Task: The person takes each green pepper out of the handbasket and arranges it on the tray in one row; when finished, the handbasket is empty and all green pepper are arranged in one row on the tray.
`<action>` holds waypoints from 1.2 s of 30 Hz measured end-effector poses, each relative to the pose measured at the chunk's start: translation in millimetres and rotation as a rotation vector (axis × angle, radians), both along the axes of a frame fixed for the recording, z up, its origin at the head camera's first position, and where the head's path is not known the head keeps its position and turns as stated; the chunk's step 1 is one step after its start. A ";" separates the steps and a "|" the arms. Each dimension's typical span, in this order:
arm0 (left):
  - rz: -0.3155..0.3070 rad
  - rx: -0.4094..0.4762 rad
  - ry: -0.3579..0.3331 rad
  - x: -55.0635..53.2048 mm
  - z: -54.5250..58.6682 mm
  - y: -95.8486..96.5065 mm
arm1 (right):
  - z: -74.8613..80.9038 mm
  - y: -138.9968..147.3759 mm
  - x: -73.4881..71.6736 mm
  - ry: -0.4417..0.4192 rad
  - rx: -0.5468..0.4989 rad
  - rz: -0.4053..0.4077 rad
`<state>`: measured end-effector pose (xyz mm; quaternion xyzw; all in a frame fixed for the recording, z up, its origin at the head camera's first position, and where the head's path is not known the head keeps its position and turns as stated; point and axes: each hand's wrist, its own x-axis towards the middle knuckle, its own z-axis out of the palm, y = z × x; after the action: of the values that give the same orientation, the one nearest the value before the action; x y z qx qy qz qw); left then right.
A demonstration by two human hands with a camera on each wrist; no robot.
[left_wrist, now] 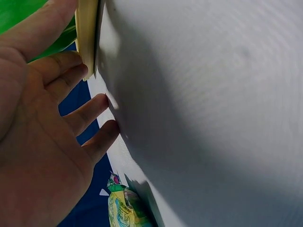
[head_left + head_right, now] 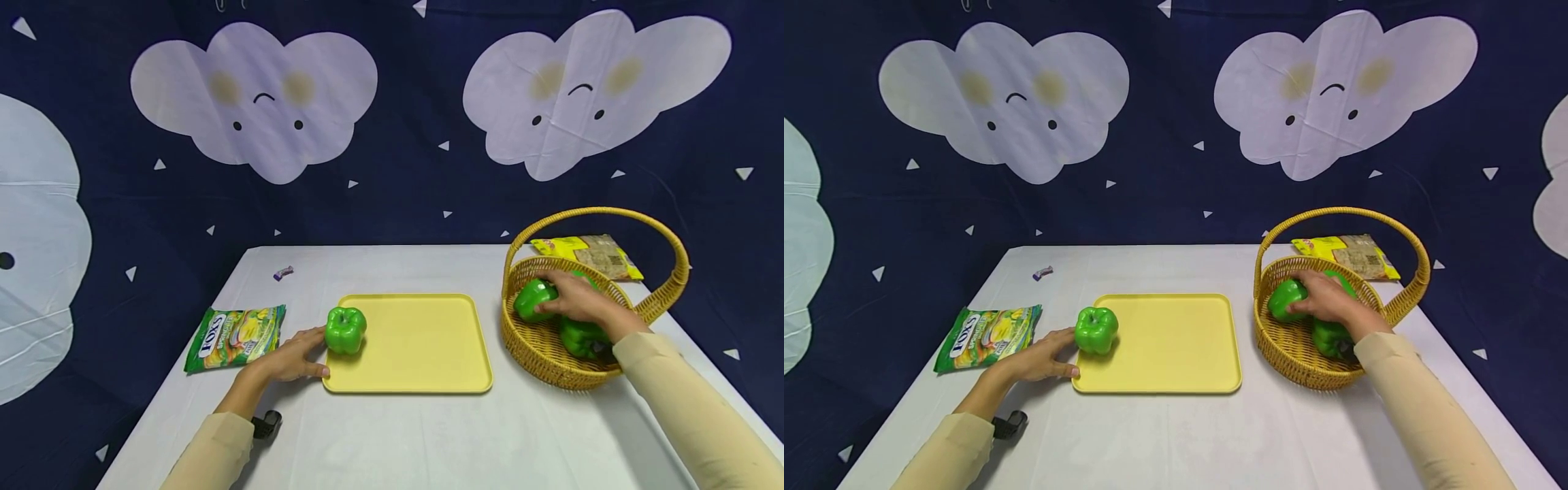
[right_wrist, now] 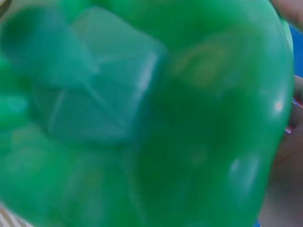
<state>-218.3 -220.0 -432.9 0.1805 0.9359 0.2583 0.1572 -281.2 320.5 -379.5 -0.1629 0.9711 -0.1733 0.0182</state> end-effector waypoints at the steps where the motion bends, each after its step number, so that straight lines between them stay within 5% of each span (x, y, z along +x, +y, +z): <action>1: 0.001 0.001 -0.002 0.0 0.0 0.1 | -0.5 -0.1 0.2 0.010 0.000 0.001; 12: -0.008 0.012 -0.003 -1.2 -1.5 -1.1 | -5.8 -8.5 -0.1 0.106 0.016 0.028; 36: 0.000 -0.005 -0.011 -1.9 0.0 0.0 | -9.7 -13.4 7.2 0.024 -0.068 0.015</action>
<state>-220.3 -220.0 -432.8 0.1787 0.9356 0.2571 0.1630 -274.0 307.2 -389.2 -0.1729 0.9636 -0.2040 0.0023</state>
